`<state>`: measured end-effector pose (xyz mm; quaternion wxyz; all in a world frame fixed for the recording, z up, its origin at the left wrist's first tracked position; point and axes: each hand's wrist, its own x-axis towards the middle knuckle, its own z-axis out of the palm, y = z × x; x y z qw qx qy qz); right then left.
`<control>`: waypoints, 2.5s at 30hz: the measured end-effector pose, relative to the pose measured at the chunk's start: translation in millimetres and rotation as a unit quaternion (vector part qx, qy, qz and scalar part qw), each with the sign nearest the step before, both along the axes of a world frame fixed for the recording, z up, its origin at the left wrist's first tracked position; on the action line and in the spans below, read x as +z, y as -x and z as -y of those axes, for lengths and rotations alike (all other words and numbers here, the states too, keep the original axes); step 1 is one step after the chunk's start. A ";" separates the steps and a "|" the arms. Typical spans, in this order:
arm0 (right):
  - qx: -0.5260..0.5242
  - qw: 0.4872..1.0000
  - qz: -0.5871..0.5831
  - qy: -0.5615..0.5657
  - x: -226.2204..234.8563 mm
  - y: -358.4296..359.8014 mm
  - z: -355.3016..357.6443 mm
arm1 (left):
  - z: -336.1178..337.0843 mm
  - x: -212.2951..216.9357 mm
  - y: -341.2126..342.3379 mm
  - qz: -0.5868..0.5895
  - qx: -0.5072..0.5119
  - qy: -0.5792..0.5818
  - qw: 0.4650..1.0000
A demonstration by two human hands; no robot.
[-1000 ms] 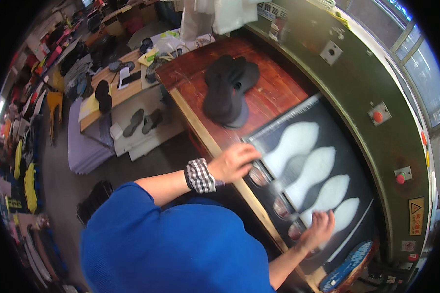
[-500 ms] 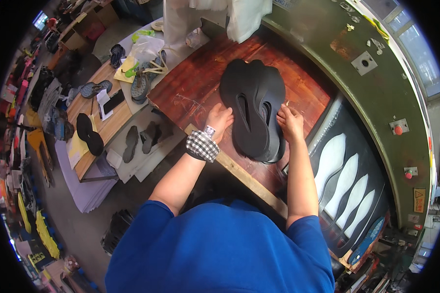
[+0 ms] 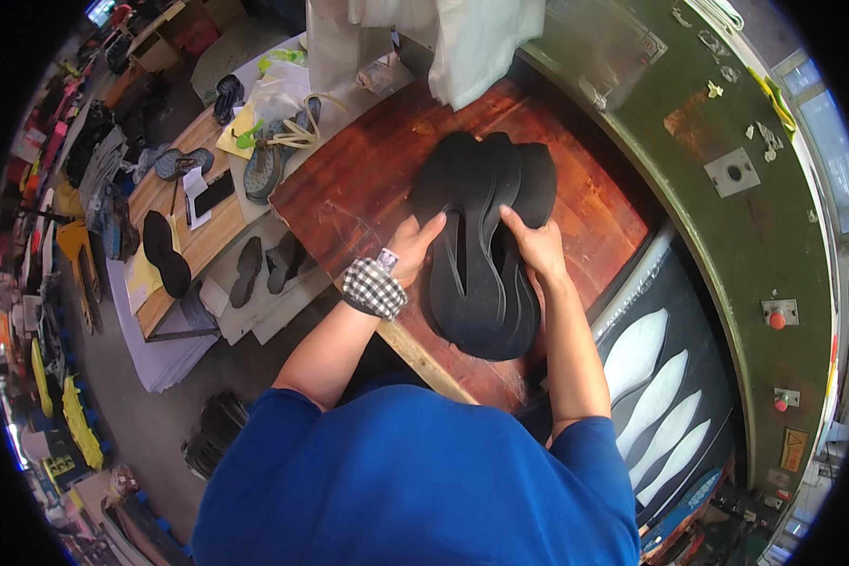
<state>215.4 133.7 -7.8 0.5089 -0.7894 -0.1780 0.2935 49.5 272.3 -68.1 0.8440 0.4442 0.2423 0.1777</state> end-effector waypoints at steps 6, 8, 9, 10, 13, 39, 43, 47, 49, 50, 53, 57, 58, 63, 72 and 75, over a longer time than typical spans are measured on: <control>-0.095 0.994 -0.035 -0.044 -10.0 5.0 4.0 | -8.0 16.8 15.4 0.143 -0.015 0.182 0.973; -0.149 0.978 -0.136 -0.059 -18.0 1.0 7.0 | -7.7 25.5 16.2 0.142 -0.057 0.213 0.965; -0.153 0.979 -0.127 -0.050 -21.6 -0.3 7.4 | -5.6 28.9 14.2 0.123 -0.083 0.201 0.968; -0.128 0.975 -0.165 -0.079 -23.6 -0.7 7.8 | -4.5 31.0 12.7 0.075 -0.089 0.191 0.975; -0.143 0.920 -0.299 -0.210 -22.3 4.1 1.8 | 33.6 21.6 -12.7 -0.119 -0.031 -0.069 0.990; -0.048 0.894 0.043 -0.443 73.5 120.7 96.2 | 47.4 152.4 22.9 0.367 -0.150 -0.268 0.878; -0.040 0.930 0.072 -0.359 45.8 108.7 111.2 | 51.2 145.2 5.0 0.411 -0.144 -0.365 0.823; -0.150 0.901 0.125 -0.388 -6.8 136.0 91.0 | 59.9 115.4 6.1 0.323 -0.132 -0.511 0.785; -0.157 0.886 0.102 -0.424 -13.9 141.8 92.8 | 64.1 106.5 6.2 0.220 -0.222 -0.453 0.835; -0.166 0.894 0.129 -0.397 -12.5 143.0 94.8 | 65.8 103.2 4.9 0.227 -0.219 -0.469 0.825; -0.141 0.900 0.144 -0.386 4.8 134.0 98.0 | 69.5 94.1 -1.6 0.315 -0.110 -0.533 0.777; -0.136 0.898 0.155 -0.387 19.0 128.7 85.0 | 72.4 72.8 4.3 0.186 -0.214 -0.494 0.822; -0.133 0.897 0.159 -0.392 18.6 129.0 84.4 | 72.0 67.8 4.1 0.202 -0.200 -0.553 0.783; -0.184 0.876 0.103 -0.435 9.1 135.1 87.4 | 82.2 78.9 7.5 0.173 -0.250 -0.143 0.942; -0.134 0.641 -0.285 -0.700 45.6 129.9 87.8 | 39.2 182.5 27.9 0.212 -0.367 -0.396 0.815; -0.123 0.447 -0.486 -0.741 38.1 136.1 79.7 | 22.9 189.6 25.8 0.047 -0.373 -0.345 0.860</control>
